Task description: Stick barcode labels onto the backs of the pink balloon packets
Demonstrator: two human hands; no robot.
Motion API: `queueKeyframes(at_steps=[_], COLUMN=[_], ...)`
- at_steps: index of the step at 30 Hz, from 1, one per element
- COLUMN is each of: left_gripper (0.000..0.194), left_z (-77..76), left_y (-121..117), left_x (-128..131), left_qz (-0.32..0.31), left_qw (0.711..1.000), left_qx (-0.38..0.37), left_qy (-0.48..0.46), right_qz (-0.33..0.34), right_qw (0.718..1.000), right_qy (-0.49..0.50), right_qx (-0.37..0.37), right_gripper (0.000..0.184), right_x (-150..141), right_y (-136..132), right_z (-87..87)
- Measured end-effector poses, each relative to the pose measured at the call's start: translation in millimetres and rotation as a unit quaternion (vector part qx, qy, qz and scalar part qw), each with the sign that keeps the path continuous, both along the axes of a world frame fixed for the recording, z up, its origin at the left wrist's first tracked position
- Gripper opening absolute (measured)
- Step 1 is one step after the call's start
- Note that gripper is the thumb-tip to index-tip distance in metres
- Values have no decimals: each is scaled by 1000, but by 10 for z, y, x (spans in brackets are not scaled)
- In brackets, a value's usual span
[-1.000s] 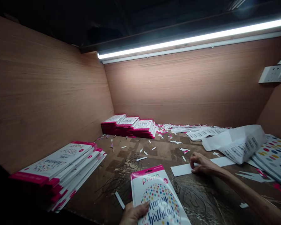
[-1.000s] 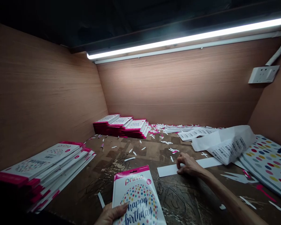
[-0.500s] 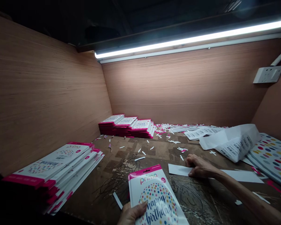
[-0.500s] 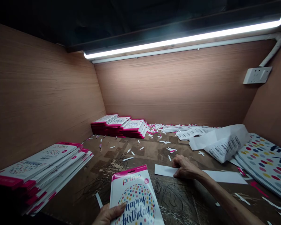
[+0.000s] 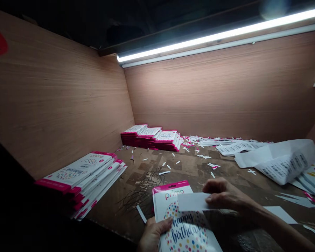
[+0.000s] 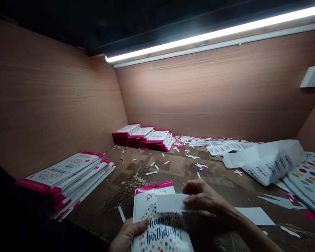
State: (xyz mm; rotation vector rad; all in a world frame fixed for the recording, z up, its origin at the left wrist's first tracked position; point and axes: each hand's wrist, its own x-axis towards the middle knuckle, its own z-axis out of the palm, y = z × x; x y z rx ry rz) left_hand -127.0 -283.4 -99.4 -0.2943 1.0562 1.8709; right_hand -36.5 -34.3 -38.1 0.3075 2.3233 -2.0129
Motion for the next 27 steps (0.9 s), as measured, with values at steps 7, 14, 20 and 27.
queueKeyframes(at_steps=[7,14,20,27], left_gripper=[70,64,63,70], left_z=[-5,54,-52,16], left_y=[26,43,34,-56], left_x=[25,41,19,13], left_qz=[5,4,20,13], left_qw=[1000,999,999,999], left_qx=[18,41,33,-7], left_qy=[-6,1,12,36], right_qz=[16,25,30,-1], right_qw=[999,994,993,946], right_qy=[-44,-48,-62,53], right_qx=[15,90,96,319], right_gripper=[17,17,17,21], right_x=[-137,-179,-168,-76], right_y=[-251,-294,-335,-263], right_z=[-125,-161,-156,-134])
